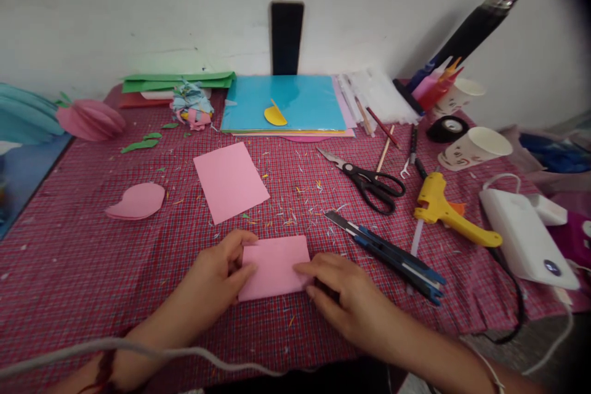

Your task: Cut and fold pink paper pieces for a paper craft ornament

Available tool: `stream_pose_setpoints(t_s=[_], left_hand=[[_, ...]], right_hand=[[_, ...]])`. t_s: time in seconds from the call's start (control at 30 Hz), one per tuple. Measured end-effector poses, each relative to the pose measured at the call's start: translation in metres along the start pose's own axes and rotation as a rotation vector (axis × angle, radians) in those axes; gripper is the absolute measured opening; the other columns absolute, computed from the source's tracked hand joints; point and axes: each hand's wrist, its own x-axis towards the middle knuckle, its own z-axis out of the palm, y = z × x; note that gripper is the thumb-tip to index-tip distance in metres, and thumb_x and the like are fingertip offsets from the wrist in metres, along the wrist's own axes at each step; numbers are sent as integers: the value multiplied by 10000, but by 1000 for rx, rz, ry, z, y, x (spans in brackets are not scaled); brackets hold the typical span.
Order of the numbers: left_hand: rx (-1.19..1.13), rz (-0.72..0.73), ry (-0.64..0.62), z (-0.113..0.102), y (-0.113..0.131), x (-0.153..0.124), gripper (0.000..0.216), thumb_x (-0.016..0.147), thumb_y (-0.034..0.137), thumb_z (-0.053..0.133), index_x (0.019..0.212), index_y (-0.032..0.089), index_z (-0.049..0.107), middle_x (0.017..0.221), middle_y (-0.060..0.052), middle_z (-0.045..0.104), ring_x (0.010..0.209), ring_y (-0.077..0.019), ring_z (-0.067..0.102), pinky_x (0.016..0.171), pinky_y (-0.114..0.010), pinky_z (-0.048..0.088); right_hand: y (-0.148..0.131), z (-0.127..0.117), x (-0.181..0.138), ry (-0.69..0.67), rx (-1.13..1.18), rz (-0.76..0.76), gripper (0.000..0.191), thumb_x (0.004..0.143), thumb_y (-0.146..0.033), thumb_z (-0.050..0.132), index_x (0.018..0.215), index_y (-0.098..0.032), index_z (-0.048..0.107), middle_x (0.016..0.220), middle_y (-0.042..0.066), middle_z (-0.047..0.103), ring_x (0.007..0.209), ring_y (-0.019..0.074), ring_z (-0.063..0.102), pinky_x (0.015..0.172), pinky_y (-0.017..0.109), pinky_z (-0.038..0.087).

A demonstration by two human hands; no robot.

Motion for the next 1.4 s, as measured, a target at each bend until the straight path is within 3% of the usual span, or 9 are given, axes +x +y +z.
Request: stream_pose_setpoints(t_s=[0.2, 0.37, 0.67, 0.8, 0.93, 1.03, 1.1, 1.2, 1.4], left_hand=[[276, 199, 96, -3, -3, 2, 207, 866, 180, 480, 1026, 201, 610, 769, 5, 683, 652, -145, 648, 562, -248, 488], [388, 210, 86, -1, -9, 4, 205, 891, 168, 463, 1015, 188, 625, 905, -40, 712, 796, -172, 679, 690, -304, 538], [610, 327, -6, -9, -2, -9, 211, 936, 165, 456, 992, 202, 656, 844, -14, 672, 737, -148, 633, 688, -271, 515], [773, 490, 289, -42, -17, -29, 247, 934, 157, 480, 1140, 192, 611, 956, -52, 675, 832, -171, 634, 741, -306, 537], [1115, 467, 578, -99, -41, -39, 329, 895, 102, 504, 1210, 164, 576, 1247, -127, 618, 1176, -310, 554, 972, -529, 476], [1168, 343, 517, -135, -58, -35, 317, 963, 151, 418, 1225, 201, 588, 1455, -22, 474, 1368, -329, 392, 1097, -591, 360], [1075, 410, 587, -145, -65, -31, 261, 983, 220, 417, 1003, 151, 667, 1434, -10, 491, 1355, -341, 403, 1079, -619, 348], [870, 407, 749, -134, -63, -30, 234, 987, 209, 431, 1105, 121, 613, 1361, -39, 521, 1297, -299, 450, 898, -622, 370], [886, 916, 460, -50, -13, -43, 161, 947, 162, 495, 1037, 154, 628, 988, -43, 669, 938, -198, 609, 805, -381, 506]], right_hand=[[-2, 0, 3, -3, -25, 42, 308, 931, -208, 464, 1157, -181, 671, 953, 75, 682, 883, 182, 625, 819, 348, 509], [-3, 0, 5, -12, -27, 69, 325, 920, -196, 463, 1175, -188, 666, 957, 69, 683, 890, 183, 634, 813, 343, 516], [4, 3, 7, -55, -130, 47, 324, 952, -216, 424, 1176, -225, 659, 1022, 83, 695, 948, 203, 663, 846, 385, 542], [9, 3, 7, -62, -187, 28, 306, 963, -239, 428, 1165, -226, 659, 1040, 84, 705, 956, 205, 673, 837, 380, 554], [9, 2, 7, -44, -202, 11, 291, 962, -244, 433, 1133, -231, 668, 1030, 80, 710, 954, 207, 677, 829, 373, 554], [3, 2, 9, -25, -184, 23, 281, 960, -251, 437, 1115, -220, 669, 984, 76, 705, 904, 201, 674, 797, 361, 548], [-1, 1, 11, -8, -171, 39, 272, 951, -244, 454, 1111, -205, 670, 974, 77, 699, 898, 197, 667, 809, 359, 538], [-5, 1, 12, 0, -147, 49, 262, 929, -215, 481, 1096, -182, 680, 947, 70, 693, 882, 186, 657, 817, 340, 527], [-5, 2, 11, 11, -177, 44, 275, 919, -205, 494, 1113, -152, 682, 976, 80, 693, 895, 192, 647, 832, 341, 512]])
